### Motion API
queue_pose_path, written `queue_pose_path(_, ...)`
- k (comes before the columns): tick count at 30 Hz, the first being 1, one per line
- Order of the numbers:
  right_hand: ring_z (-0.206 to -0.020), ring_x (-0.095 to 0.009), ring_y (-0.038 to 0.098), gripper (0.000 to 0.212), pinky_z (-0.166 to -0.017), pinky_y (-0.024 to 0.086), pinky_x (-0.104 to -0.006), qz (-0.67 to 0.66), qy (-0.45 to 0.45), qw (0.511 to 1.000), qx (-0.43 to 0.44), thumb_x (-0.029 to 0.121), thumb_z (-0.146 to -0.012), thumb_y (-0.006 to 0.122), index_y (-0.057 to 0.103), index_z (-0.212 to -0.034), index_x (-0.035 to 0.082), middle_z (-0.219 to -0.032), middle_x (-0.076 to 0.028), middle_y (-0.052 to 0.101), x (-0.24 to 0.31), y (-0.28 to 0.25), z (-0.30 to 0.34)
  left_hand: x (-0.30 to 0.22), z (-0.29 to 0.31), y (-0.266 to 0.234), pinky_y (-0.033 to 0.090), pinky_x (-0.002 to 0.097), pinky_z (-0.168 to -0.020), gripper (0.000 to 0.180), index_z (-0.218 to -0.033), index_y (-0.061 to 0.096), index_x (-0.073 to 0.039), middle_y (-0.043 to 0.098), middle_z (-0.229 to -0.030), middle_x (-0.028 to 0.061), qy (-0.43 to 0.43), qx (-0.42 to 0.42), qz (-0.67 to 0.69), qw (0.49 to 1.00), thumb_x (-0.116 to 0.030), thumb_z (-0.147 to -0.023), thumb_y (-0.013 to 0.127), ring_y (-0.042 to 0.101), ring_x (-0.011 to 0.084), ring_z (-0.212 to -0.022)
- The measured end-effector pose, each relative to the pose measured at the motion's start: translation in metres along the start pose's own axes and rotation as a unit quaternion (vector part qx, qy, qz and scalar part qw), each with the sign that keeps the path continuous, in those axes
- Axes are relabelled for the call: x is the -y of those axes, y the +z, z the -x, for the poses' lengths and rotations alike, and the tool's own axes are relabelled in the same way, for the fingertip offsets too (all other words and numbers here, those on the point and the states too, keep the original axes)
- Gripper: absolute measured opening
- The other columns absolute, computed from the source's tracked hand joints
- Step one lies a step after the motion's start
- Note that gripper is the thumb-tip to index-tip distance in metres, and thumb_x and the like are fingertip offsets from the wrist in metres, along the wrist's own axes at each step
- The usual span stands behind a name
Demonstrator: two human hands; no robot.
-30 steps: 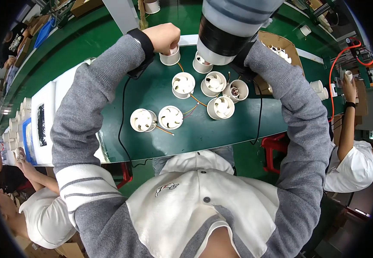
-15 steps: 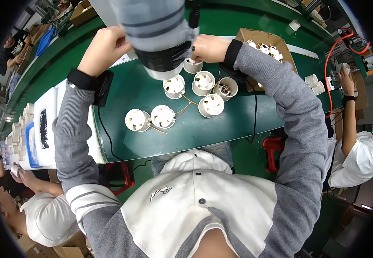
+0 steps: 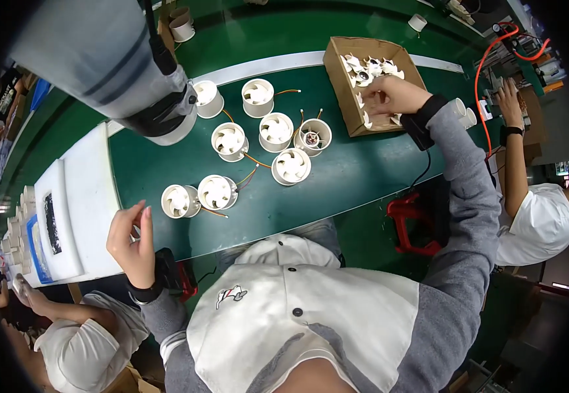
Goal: The person picks up fan blades from a box and inserts them into fan housings before pressing them down with a handheld tool. They repeat this process for several units, occasionally moving housings to reach others on the table.
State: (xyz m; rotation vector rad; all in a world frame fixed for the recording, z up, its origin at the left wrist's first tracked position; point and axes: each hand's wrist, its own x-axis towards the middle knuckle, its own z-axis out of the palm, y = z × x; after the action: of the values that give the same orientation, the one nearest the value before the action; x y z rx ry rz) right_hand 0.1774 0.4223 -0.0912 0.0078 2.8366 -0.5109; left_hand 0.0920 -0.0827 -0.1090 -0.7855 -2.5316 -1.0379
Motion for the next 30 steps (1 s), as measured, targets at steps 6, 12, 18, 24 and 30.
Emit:
queue_pose_path(6, -0.076, -0.028, 0.061, 0.029, -0.068, 0.05, -0.036, 0.06, -0.035, 0.997, -0.018, 0.008, -0.067, 0.073, 0.06, -0.091, 0.001, -0.083, -0.014, 0.062, 0.008, 0.005, -0.032, -0.021, 0.012, 0.02, 0.039, 0.0225, -0.055, 0.008, -0.089, 0.064, 0.004, 0.058, -0.072, 0.0067, -0.019, -0.004, 0.054, 0.998, 0.0, -0.082, 0.063, 0.05, 0.0114, -0.061)
queue_pose_path(12, -0.077, -0.031, 0.062, 0.03, -0.068, 0.049, -0.0399, 0.18, 0.002, 0.984, 0.013, 0.01, -0.065, 0.073, 0.059, -0.091, 0.002, -0.083, -0.015, 0.063, 0.006, 0.005, -0.034, -0.024, 0.016, 0.023, 0.043, 0.0239, -0.06, 0.009, -0.089, 0.064, 0.005, 0.059, -0.074, 0.0086, -0.017, -0.001, 0.075, 0.997, 0.001, -0.081, 0.063, 0.054, 0.0144, -0.065)
queue_pose_path(18, -0.076, -0.029, 0.061, 0.031, -0.066, 0.048, -0.0388, 0.164, 0.031, 0.986, -0.027, 0.01, -0.065, 0.071, 0.058, -0.092, 0.002, -0.083, -0.013, 0.062, -0.004, -0.003, -0.021, -0.024, 0.016, 0.027, 0.044, 0.0262, -0.059, 0.011, -0.089, 0.065, 0.004, 0.061, -0.075, 0.0115, 0.0, 0.002, 0.079, 0.997, 0.002, -0.079, 0.065, 0.057, 0.0182, -0.064)
queue_pose_path(24, -0.073, -0.019, 0.059, 0.036, -0.059, 0.045, -0.0332, -0.091, -0.006, 0.987, -0.131, 0.016, -0.068, 0.071, 0.055, -0.098, 0.002, -0.086, -0.005, 0.06, 0.04, -0.027, 0.021, -0.025, 0.02, 0.029, 0.045, 0.0274, -0.061, 0.011, -0.089, 0.065, 0.004, 0.061, -0.076, 0.0117, -0.002, 0.006, 0.081, 0.997, 0.002, -0.078, 0.065, 0.057, 0.019, -0.065)
queue_pose_path(30, -0.072, -0.011, 0.053, 0.058, -0.057, 0.04, -0.0238, -0.672, -0.11, 0.72, -0.134, 0.026, -0.069, 0.073, 0.046, -0.114, 0.001, -0.088, -0.005, 0.058, 0.081, 0.019, 0.051, -0.024, 0.019, 0.037, 0.045, 0.0281, -0.063, 0.012, -0.09, 0.065, 0.004, 0.062, -0.077, 0.0119, -0.004, 0.012, 0.083, 0.996, 0.002, -0.078, 0.065, 0.058, 0.0198, -0.067)
